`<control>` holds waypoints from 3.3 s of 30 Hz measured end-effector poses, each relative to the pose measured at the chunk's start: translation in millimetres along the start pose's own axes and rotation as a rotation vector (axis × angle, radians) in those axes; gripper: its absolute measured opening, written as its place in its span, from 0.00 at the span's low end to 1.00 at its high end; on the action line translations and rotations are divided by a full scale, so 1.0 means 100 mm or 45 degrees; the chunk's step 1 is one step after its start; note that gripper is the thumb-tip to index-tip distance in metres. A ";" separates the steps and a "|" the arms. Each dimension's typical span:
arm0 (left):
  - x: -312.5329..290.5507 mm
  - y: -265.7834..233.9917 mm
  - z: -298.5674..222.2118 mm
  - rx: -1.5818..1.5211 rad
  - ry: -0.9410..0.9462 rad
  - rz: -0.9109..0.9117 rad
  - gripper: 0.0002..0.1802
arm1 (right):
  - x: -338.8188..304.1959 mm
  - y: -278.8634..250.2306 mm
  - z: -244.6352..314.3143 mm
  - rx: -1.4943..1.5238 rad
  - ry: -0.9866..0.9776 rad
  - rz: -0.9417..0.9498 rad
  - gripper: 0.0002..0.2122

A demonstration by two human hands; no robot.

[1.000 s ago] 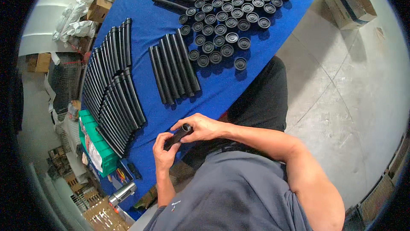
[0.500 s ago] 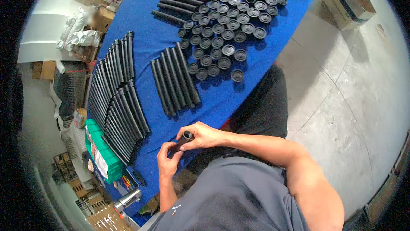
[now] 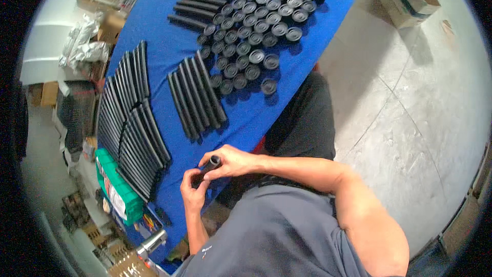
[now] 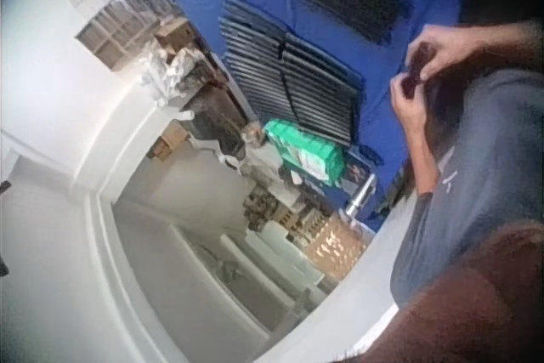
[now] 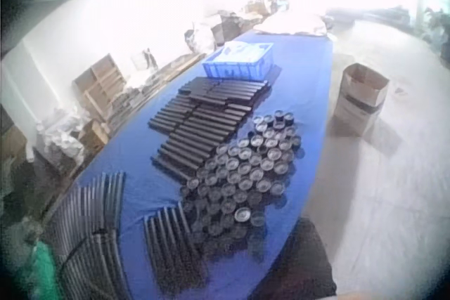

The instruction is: Assemble black plastic tubes with end caps and connectors.

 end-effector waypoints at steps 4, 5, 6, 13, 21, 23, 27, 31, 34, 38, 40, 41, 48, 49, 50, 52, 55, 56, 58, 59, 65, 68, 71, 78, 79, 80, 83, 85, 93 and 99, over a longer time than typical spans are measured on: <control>0.06 0.09 -0.12 -0.036 0.008 0.128 0.15 | -0.05 -0.07 -0.04 0.116 -0.036 -0.104 0.18; 0.06 0.10 -0.09 -0.030 0.046 0.165 0.17 | -0.05 -0.09 -0.01 0.066 -0.005 -0.113 0.17; 0.10 0.09 -0.13 0.004 0.057 0.166 0.18 | -0.05 -0.12 0.01 0.073 0.014 -0.111 0.17; 0.04 0.00 -0.12 0.075 0.013 0.097 0.22 | -0.03 -0.08 -0.03 0.094 0.024 -0.099 0.17; 0.10 0.05 -0.20 0.092 0.090 0.222 0.23 | -0.08 -0.12 -0.03 0.133 0.045 -0.120 0.17; 0.18 0.09 -0.28 0.121 0.161 0.223 0.23 | -0.07 -0.17 -0.03 0.153 0.031 -0.128 0.15; 0.08 -0.02 -0.33 0.139 0.177 0.072 0.21 | 0.03 -0.05 0.15 0.058 -0.081 -0.061 0.15; 0.13 -0.04 -0.33 -0.060 0.132 0.015 0.19 | -0.03 -0.08 0.00 -0.102 0.126 -0.061 0.26; 0.04 -0.14 -0.23 -0.556 0.024 -0.099 0.18 | -0.04 0.00 0.11 -0.230 -0.058 -0.034 0.38; -0.13 -0.12 0.04 -1.347 -0.049 -0.223 0.19 | -0.02 0.15 0.19 -0.342 -0.083 0.091 0.32; -0.18 0.07 0.28 -1.690 -0.260 -0.246 0.16 | -0.05 0.12 0.10 -0.291 0.029 0.069 0.29; -0.25 0.16 0.42 -1.697 -0.391 -0.265 0.15 | -0.06 0.08 0.01 -0.238 0.153 0.018 0.26; -0.54 0.47 0.71 -1.385 -0.711 -0.004 0.15 | -0.03 0.07 0.09 -0.384 0.132 -0.056 0.17; -0.58 0.42 0.70 -1.102 -0.707 -0.002 0.17 | -0.03 0.06 0.06 -0.382 0.134 -0.052 0.17; -0.59 0.31 0.64 -0.918 -0.621 -0.113 0.16 | -0.04 0.05 0.08 -0.446 0.079 -0.051 0.17; -0.47 -0.06 0.33 -0.484 -0.200 -0.324 0.17 | -0.06 0.06 0.10 -0.507 0.040 -0.067 0.17; -0.31 -0.35 -0.43 0.210 0.451 -0.523 0.31 | -0.07 0.00 0.00 -0.368 0.122 -0.111 0.19; -0.22 -0.30 -0.41 0.281 0.432 -0.477 0.30 | -0.04 0.01 0.01 -0.375 0.119 -0.083 0.20; -0.13 -0.16 -0.26 0.340 0.387 -0.369 0.29 | -0.01 0.01 0.01 -0.318 0.149 -0.022 0.21; -0.10 -0.11 -0.15 0.336 0.357 -0.309 0.27 | -0.01 0.01 -0.02 -0.250 0.171 0.012 0.22; -0.07 -0.16 -0.28 0.144 0.252 -0.140 0.17 | -0.01 0.06 -0.07 0.314 0.078 0.087 0.22; -0.04 -0.09 -0.31 0.063 0.238 -0.029 0.20 | -0.04 0.02 -0.04 0.291 0.099 0.081 0.21; -0.03 -0.08 -0.36 0.086 0.260 -0.007 0.21 | -0.06 0.00 -0.02 0.271 0.075 0.074 0.20; -0.04 -0.05 -0.37 0.165 0.268 -0.048 0.22 | -0.04 -0.03 -0.13 0.179 0.092 -0.027 0.17; -0.03 -0.05 -0.31 0.125 0.202 -0.063 0.22 | -0.03 0.00 -0.19 0.209 0.084 -0.043 0.18; -0.03 -0.04 -0.19 0.160 0.175 -0.033 0.21 | -0.02 0.02 -0.21 0.210 0.080 -0.023 0.18; -0.02 -0.03 -0.08 0.119 0.088 0.023 0.21 | -0.03 0.01 -0.17 0.315 0.064 0.001 0.18; 0.02 -0.04 -0.19 0.111 0.098 0.068 0.21 | -0.03 0.01 -0.12 0.424 0.049 0.006 0.18; 0.10 -0.03 -0.30 0.024 0.143 0.100 0.22 | 0.01 0.00 -0.30 0.595 0.156 -0.005 0.18; -0.07 -0.15 -0.55 0.308 0.348 -0.242 0.21 | -0.06 -0.01 -0.28 0.402 0.093 -0.126 0.17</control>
Point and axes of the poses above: each hand's wrist, its own x-axis towards the middle knuckle, its own y-axis out of the palm, z = x × y, the point moved 10 cm from there along x, towards the middle knuckle, and after that the axes turned 2 degrees about z, right-handed, at the moved point
